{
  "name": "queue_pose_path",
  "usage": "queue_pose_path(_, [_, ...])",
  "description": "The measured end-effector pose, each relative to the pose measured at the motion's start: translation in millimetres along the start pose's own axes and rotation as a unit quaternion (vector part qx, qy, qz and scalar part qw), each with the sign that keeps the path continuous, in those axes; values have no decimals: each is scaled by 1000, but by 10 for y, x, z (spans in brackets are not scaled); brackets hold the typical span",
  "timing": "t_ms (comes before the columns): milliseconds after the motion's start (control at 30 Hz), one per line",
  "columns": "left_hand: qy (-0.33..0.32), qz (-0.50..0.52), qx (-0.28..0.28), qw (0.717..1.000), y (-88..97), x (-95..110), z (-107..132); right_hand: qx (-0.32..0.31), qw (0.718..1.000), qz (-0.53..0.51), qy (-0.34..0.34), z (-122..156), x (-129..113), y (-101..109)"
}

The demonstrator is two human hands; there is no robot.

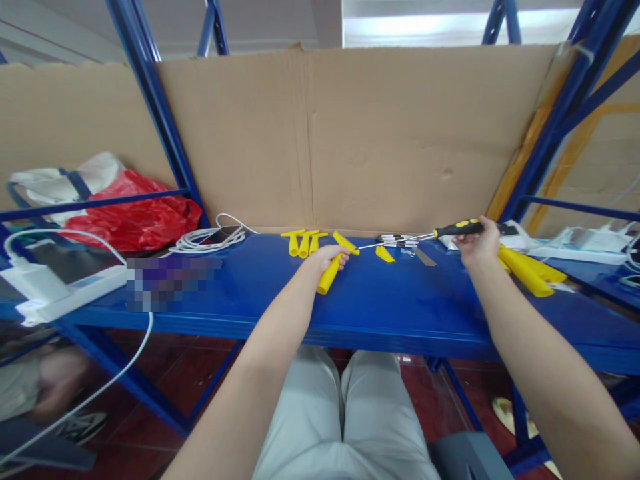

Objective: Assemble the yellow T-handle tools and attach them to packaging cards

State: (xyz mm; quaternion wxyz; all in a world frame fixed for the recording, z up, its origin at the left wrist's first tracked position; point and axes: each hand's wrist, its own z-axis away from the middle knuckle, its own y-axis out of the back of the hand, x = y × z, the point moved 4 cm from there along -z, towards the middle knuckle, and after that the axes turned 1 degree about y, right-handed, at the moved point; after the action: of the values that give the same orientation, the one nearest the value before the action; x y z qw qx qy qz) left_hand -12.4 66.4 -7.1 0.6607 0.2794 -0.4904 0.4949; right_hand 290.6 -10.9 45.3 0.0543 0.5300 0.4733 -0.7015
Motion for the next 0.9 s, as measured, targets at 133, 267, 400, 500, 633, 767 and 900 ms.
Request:
queue_pose_path(133, [2, 1, -2, 1000, 4, 3, -1, 33, 999, -19, -5, 132, -22, -42])
queue_pose_path(267, [2, 1, -4, 1000, -2, 8, 11, 38, 999, -19, -9, 185, -30, -58])
queue_pose_path(400, [0, -1, -3, 1000, -19, 14, 40, 36, 999, -20, -7, 183, -30, -56])
queue_pose_path(500, [-4, -4, -1, 1000, -23, 18, 50, 37, 999, -18, -7, 193, -34, -62])
queue_pose_path(633, [-10, 3, 0, 1000, -5, 16, 17, 41, 999, -18, -9, 205, -38, -62])
queue_pose_path(767, [-12, 8, -5, 1000, 14, 12, -29, 42, 999, -23, -8, 189, -39, -60])
queue_pose_path(900, [-8, 4, -9, 1000, 15, 13, -33, 36, 999, -27, -2, 148, -32, -60])
